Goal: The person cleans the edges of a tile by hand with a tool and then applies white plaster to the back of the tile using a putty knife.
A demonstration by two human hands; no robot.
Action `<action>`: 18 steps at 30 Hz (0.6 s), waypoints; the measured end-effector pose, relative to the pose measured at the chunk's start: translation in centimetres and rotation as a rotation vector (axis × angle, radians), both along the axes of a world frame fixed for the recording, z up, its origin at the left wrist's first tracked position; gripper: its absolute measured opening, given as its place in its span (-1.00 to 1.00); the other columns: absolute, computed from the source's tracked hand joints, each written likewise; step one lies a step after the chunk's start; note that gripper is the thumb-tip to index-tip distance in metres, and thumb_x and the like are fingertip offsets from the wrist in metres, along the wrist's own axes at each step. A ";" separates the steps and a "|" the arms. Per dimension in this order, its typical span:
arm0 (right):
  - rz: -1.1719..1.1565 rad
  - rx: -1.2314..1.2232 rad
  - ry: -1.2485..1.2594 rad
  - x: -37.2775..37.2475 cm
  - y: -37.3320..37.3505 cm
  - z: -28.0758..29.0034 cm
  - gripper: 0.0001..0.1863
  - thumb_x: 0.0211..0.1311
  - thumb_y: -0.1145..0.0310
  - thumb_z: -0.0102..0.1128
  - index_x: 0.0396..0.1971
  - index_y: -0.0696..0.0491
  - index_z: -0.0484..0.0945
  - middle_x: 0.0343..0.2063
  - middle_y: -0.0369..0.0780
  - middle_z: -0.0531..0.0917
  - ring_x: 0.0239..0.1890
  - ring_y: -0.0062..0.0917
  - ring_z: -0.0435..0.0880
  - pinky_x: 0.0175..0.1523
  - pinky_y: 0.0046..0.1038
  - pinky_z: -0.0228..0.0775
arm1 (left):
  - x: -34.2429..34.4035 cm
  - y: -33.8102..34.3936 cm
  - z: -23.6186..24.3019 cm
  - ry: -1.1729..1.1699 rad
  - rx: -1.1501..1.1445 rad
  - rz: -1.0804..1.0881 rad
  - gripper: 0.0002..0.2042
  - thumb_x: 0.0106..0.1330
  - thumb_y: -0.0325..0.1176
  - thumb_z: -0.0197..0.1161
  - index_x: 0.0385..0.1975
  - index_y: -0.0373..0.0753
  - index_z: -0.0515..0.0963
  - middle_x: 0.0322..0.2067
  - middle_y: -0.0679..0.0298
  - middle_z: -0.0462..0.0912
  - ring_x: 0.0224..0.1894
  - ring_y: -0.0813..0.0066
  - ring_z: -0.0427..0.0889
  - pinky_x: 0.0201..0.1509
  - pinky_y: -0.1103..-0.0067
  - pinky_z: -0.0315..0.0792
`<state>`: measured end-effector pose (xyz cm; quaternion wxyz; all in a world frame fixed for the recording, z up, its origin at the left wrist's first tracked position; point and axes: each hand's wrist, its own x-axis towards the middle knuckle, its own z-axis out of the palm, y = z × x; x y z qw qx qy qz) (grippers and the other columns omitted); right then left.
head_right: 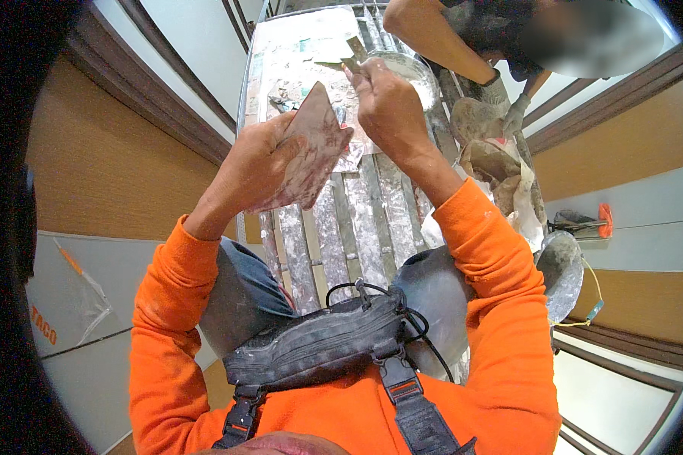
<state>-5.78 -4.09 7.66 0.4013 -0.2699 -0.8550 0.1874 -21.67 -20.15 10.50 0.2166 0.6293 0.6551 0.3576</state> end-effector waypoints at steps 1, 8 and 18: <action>0.024 0.015 0.025 0.0 -0.4 0.4 -0.91 0.40 0.41 0.10 -0.22 0.10 0.51 -0.46 -0.01 0.63 -0.40 -0.08 0.66 -0.32 -0.20 0.47 | -0.2 0.1 -0.2 0.028 -0.029 0.022 -0.69 0.37 -0.48 0.17 0.07 -0.46 0.52 -0.29 -0.16 0.69 -0.24 0.11 0.73 -0.11 0.37 0.56; 0.120 0.177 -0.066 -0.8 -1.6 0.1 -0.87 0.40 0.35 0.14 -0.23 0.10 0.50 -0.47 -0.03 0.63 -0.42 -0.12 0.66 -0.33 -0.21 0.48 | -0.2 0.3 -0.2 0.275 -0.077 0.088 -0.69 0.35 -0.44 0.17 0.06 -0.39 0.54 -0.33 -0.25 0.65 -0.25 -0.15 0.70 -0.21 0.25 0.56; 0.226 -0.681 0.071 -0.9 -2.3 0.4 -0.43 0.29 0.02 0.32 0.01 0.23 0.49 -0.25 -0.04 0.66 -0.30 -0.43 0.66 -0.21 -0.40 0.54 | 1.0 0.4 -0.4 0.655 0.035 0.151 -0.51 0.20 -0.55 0.10 0.20 -0.28 0.47 -0.54 -0.01 0.68 -0.52 0.00 0.70 -0.41 0.28 0.56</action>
